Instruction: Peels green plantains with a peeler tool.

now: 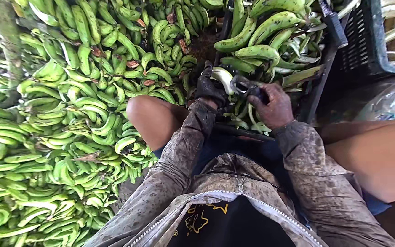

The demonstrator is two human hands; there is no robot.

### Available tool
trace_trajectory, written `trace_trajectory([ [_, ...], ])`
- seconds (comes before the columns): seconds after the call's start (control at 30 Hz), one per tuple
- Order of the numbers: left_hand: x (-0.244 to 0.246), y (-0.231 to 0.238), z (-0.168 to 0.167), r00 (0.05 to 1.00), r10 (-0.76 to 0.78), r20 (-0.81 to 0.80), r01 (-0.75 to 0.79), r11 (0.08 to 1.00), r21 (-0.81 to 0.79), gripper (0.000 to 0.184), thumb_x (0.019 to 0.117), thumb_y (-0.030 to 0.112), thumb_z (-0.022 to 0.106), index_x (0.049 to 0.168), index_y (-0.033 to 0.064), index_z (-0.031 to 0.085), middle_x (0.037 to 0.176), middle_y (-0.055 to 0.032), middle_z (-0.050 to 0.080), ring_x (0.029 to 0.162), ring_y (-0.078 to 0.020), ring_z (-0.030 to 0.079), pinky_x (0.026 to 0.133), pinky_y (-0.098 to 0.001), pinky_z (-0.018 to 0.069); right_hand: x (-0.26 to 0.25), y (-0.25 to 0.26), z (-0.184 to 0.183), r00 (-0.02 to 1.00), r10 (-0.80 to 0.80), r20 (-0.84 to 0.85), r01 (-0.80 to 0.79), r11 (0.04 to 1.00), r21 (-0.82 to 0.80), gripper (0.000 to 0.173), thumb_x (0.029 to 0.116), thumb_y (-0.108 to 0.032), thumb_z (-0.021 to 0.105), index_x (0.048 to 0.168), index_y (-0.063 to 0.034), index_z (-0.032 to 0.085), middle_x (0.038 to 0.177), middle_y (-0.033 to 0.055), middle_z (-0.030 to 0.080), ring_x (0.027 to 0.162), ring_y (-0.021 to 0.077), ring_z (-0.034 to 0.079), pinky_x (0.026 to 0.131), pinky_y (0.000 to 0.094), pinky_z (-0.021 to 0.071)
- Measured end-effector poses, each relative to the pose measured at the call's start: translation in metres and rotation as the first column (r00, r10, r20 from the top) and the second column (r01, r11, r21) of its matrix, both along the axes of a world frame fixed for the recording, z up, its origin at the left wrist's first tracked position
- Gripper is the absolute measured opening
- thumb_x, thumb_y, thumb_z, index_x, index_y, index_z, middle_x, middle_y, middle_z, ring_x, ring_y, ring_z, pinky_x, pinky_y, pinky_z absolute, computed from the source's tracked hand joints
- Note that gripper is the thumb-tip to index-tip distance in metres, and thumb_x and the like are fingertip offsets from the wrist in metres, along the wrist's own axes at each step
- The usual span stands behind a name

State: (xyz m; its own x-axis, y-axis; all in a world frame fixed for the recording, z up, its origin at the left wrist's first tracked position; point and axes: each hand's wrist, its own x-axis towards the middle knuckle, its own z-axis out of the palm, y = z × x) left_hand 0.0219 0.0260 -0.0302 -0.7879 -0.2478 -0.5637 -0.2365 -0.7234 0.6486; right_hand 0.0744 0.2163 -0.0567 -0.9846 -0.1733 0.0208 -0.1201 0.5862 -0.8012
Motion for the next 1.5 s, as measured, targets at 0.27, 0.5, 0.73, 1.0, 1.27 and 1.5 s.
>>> trace_trajectory([
  [0.27, 0.009, 0.002, -0.003, 0.930, -0.233, -0.283, 0.272, 0.957, 0.105, 0.044, 0.1110, 0.037, 0.022, 0.117, 0.0094, 0.056, 0.100, -0.0079, 0.064, 0.092, -0.0192, 0.065, 0.082, -0.0392, 0.0574, -0.008, -0.010, 0.001, 0.998, 0.033, 0.052, -0.028, 0.995, -0.093, 0.048, 0.1018, -0.039, 0.061, 0.129, 0.0003, 0.061, 0.121, 0.0223, 0.066, 0.110, 0.0311, 0.066, 0.100, 0.0479, 0.0520],
  [0.5, 0.017, 0.009, -0.009, 0.893, -0.433, -0.122, 0.330, 0.814, -0.477, 0.045, 0.1126, 0.025, 0.031, 0.154, 0.0075, 0.037, 0.137, -0.0105, 0.056, 0.117, -0.0118, 0.058, 0.100, -0.0320, 0.0512, -0.002, -0.012, 0.003, 0.997, 0.044, -0.058, -0.034, 0.986, 0.161, 0.057, 0.1042, -0.050, 0.052, 0.131, 0.0002, 0.061, 0.125, 0.0289, 0.064, 0.108, 0.0464, 0.067, 0.090, 0.0618, 0.0546],
  [0.73, 0.028, 0.005, -0.002, 0.568, -0.815, -0.110, 0.547, 0.475, -0.689, 0.044, 0.1085, 0.030, 0.045, 0.134, -0.0025, 0.060, 0.118, -0.0096, 0.070, 0.104, -0.0091, 0.067, 0.095, -0.0305, 0.0553, -0.049, 0.032, 0.017, 0.948, -0.238, 0.212, 0.201, 0.962, 0.183, 0.060, 0.1084, -0.051, 0.041, 0.127, 0.0018, 0.063, 0.117, 0.0282, 0.069, 0.112, 0.0433, 0.067, 0.100, 0.0638, 0.0475],
  [1.0, 0.003, 0.000, 0.009, 0.964, -0.262, 0.038, 0.262, 0.965, 0.028, 0.042, 0.1107, 0.043, 0.029, 0.105, 0.0105, 0.055, 0.075, -0.0036, 0.056, 0.060, -0.0128, 0.057, 0.054, -0.0276, 0.0537, 0.007, 0.008, 0.000, 0.994, 0.083, -0.067, -0.085, 0.996, -0.018, 0.048, 0.0993, -0.036, 0.066, 0.124, 0.0052, 0.063, 0.118, 0.0260, 0.068, 0.106, 0.0370, 0.069, 0.096, 0.0543, 0.0552],
  [1.27, 0.033, 0.002, -0.003, 0.756, -0.652, -0.046, 0.556, 0.679, -0.480, 0.043, 0.1124, 0.032, 0.033, 0.136, 0.0057, 0.057, 0.110, -0.0085, 0.066, 0.091, -0.0113, 0.065, 0.081, -0.0298, 0.0578, -0.029, 0.002, -0.001, 0.970, -0.114, 0.213, 0.114, 0.993, 0.013, 0.053, 0.1080, -0.046, 0.048, 0.128, 0.0016, 0.061, 0.114, 0.0244, 0.069, 0.106, 0.0367, 0.068, 0.098, 0.0557, 0.0502],
  [1.5, 0.032, -0.014, -0.002, 0.889, -0.455, 0.050, 0.411, 0.746, -0.524, 0.040, 0.1116, 0.035, 0.038, 0.121, 0.0041, 0.062, 0.086, -0.0056, 0.065, 0.070, -0.0112, 0.063, 0.063, -0.0307, 0.0578, -0.019, 0.009, 0.014, 0.927, -0.228, 0.299, 0.216, 0.974, 0.073, 0.069, 0.0925, -0.052, 0.073, 0.134, 0.0011, 0.056, 0.120, 0.0261, 0.067, 0.111, 0.0428, 0.066, 0.097, 0.0659, 0.0501],
])
